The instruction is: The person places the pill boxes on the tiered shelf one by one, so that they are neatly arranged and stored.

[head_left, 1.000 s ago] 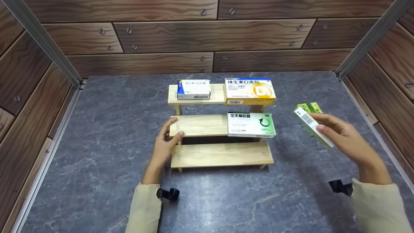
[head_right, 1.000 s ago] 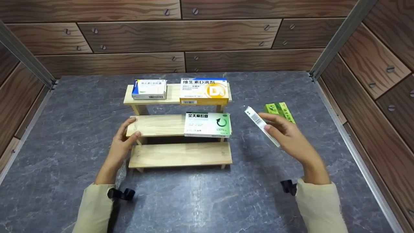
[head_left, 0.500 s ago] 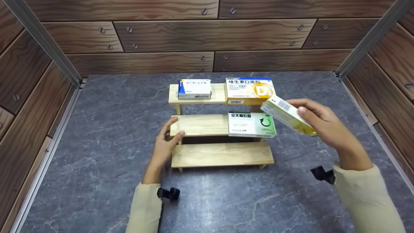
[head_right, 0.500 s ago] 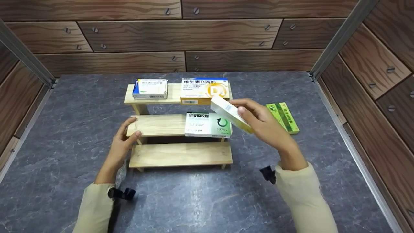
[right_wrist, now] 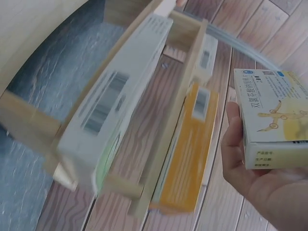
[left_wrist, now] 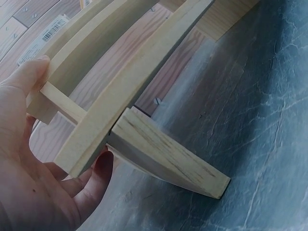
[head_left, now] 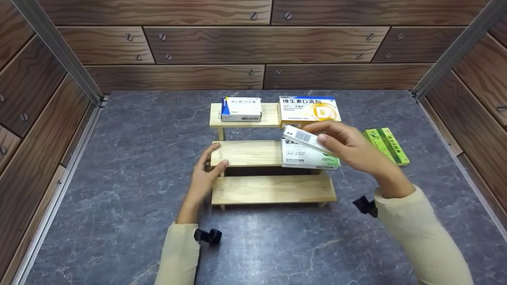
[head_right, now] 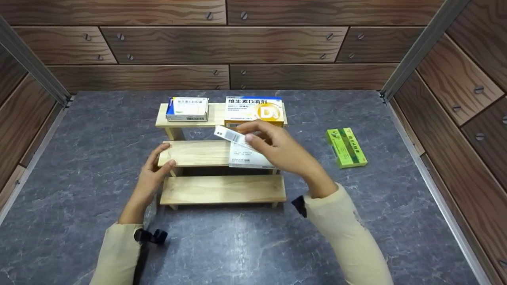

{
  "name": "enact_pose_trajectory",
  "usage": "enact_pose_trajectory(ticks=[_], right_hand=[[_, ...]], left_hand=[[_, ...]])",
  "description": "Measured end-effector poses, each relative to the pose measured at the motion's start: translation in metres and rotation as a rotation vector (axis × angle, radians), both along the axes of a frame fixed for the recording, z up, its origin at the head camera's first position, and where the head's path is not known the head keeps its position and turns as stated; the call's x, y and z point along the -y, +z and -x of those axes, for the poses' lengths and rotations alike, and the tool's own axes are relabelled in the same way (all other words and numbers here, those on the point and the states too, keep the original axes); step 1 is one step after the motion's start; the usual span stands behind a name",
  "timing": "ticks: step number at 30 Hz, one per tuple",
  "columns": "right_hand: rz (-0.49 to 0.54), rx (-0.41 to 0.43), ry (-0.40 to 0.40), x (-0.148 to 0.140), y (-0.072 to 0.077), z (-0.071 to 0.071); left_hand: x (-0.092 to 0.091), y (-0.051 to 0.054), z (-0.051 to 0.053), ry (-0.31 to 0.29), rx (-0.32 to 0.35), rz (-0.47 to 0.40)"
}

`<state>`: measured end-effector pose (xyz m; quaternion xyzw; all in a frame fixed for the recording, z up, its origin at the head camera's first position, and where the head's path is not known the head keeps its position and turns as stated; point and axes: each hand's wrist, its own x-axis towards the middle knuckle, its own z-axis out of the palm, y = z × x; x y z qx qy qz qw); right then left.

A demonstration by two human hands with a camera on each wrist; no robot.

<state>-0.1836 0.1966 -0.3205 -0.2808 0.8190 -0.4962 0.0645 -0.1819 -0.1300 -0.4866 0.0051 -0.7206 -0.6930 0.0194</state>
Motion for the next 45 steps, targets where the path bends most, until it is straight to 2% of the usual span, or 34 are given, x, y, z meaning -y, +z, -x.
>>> enact_pose_trajectory(ticks=[8,15,21,30,37,41,45], right_hand=[[-0.111,0.032,0.066,0.028,-0.009,0.011],[-0.202,0.021,0.071,0.05,-0.02,0.021],[-0.234,-0.064,0.098,0.073,-0.03,0.028],[-0.412,-0.221,0.205,0.101,-0.042,0.031],[-0.492,-0.263,0.228,0.106,-0.042,0.034],[-0.586,-0.281,0.238,0.111,-0.041,0.037],[-0.687,-0.338,0.258,0.116,-0.041,0.039]], left_hand=[[0.0,0.0,0.0,-0.011,-0.006,-0.018],[0.001,-0.001,0.0,-0.008,-0.017,-0.006],[0.002,0.0,0.0,-0.011,-0.007,-0.014],[0.0,-0.001,0.001,-0.016,-0.013,-0.055],[0.0,-0.002,0.002,-0.018,-0.003,-0.048],[0.001,-0.001,0.002,-0.015,0.009,-0.02],[0.001,-0.001,0.002,-0.018,0.01,-0.009]])
